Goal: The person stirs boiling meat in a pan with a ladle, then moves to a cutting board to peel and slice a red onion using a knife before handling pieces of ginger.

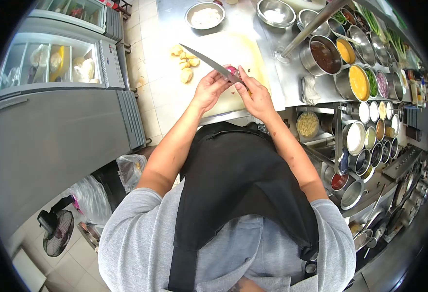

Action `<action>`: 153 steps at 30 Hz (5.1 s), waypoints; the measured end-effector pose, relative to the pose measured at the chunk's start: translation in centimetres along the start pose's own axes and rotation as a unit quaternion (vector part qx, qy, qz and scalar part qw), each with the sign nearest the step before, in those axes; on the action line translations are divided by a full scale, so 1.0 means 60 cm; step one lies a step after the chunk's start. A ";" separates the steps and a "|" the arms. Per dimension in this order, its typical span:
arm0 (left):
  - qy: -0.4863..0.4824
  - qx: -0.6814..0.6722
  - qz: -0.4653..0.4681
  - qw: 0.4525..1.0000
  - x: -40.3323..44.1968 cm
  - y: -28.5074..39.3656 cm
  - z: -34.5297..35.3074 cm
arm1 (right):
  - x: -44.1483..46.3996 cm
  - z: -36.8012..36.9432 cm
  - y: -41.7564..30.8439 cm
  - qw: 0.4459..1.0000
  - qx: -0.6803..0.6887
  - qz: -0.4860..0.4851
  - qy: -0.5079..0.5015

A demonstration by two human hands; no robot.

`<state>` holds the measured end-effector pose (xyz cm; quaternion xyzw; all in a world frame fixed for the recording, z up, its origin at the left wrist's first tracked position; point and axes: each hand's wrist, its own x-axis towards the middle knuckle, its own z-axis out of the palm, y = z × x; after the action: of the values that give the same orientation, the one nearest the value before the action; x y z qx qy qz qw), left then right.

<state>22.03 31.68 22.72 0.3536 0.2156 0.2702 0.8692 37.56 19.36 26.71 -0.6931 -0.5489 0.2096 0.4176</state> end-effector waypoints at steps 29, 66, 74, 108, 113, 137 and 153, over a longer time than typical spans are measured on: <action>-0.102 0.063 -0.017 0.993 0.004 0.036 -0.017 | 0.030 -0.003 0.034 0.903 0.314 0.291 -0.026; -0.022 0.131 -0.001 0.991 0.005 0.015 -0.012 | 0.016 0.010 0.024 0.900 0.300 0.314 -0.020; -0.034 0.001 0.007 0.999 0.000 0.010 -0.014 | 0.018 0.014 0.029 0.887 0.299 0.352 -0.009; 0.070 0.197 0.062 0.976 0.006 0.007 0.019 | 0.007 0.023 -0.004 0.985 0.098 0.135 0.038; 0.050 0.171 0.067 0.982 0.000 0.013 0.010 | 0.017 0.014 0.020 0.938 0.207 0.277 0.020; 0.034 0.217 0.069 0.973 0.018 0.007 -0.008 | 0.005 -0.002 -0.042 0.992 -0.006 0.129 -0.018; 0.023 0.008 0.001 1.000 0.000 0.015 -0.018 | 0.012 0.001 0.018 0.908 0.200 0.362 -0.065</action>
<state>21.13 32.75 22.68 0.3549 0.2369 0.2776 0.8608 38.34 19.99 25.94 -0.7313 -0.2328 0.4962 0.4060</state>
